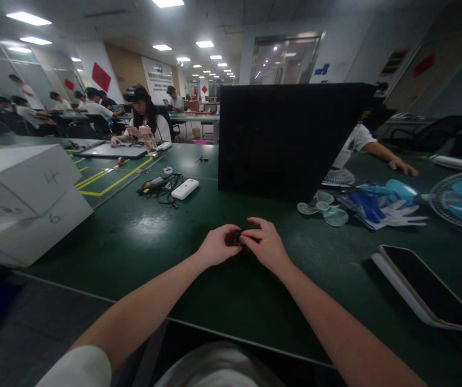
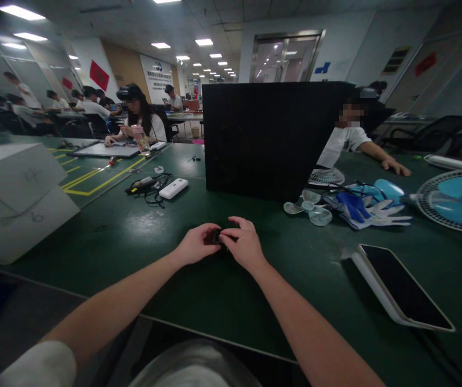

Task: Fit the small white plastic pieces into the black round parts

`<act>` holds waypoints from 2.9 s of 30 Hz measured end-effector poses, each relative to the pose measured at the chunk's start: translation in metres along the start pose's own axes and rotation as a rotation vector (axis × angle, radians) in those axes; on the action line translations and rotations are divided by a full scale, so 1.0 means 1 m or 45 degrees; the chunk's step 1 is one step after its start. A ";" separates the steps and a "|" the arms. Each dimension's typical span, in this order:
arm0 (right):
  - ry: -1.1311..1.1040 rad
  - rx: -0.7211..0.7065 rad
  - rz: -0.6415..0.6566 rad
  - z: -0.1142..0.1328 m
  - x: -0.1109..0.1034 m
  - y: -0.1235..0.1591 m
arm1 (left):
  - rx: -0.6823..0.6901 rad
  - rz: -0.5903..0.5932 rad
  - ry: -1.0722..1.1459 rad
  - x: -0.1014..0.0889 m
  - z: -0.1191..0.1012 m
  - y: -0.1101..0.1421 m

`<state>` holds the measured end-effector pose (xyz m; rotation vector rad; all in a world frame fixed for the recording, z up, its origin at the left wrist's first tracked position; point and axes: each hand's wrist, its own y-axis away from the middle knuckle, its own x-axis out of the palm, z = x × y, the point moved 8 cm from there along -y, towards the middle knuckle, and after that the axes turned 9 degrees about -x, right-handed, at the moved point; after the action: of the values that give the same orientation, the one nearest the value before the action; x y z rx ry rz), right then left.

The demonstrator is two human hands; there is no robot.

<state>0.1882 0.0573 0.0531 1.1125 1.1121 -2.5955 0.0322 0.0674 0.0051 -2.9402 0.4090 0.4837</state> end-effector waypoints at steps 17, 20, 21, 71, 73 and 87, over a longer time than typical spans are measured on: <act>-0.172 0.479 0.221 -0.086 -0.067 0.002 | -0.118 -0.180 0.002 -0.037 0.010 -0.013; -0.181 0.438 0.534 -0.088 -0.046 0.010 | -0.151 -0.248 -0.009 -0.048 0.018 -0.018; -0.199 0.428 0.574 -0.089 -0.040 0.012 | -0.155 -0.253 -0.007 -0.049 0.019 -0.019; -0.379 0.247 0.072 -0.016 -0.016 -0.002 | -0.104 -0.059 -0.164 -0.016 -0.005 -0.001; -0.434 0.284 0.047 -0.023 -0.014 -0.001 | -0.128 -0.051 -0.131 -0.017 -0.002 -0.002; -1.689 1.238 -0.614 -0.135 -0.026 0.030 | -0.184 -0.034 0.022 -0.021 0.017 -0.014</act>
<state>0.2968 0.1211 -0.0100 -1.0501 -0.2660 -3.1396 0.0121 0.0888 -0.0026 -3.0862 0.3500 0.5055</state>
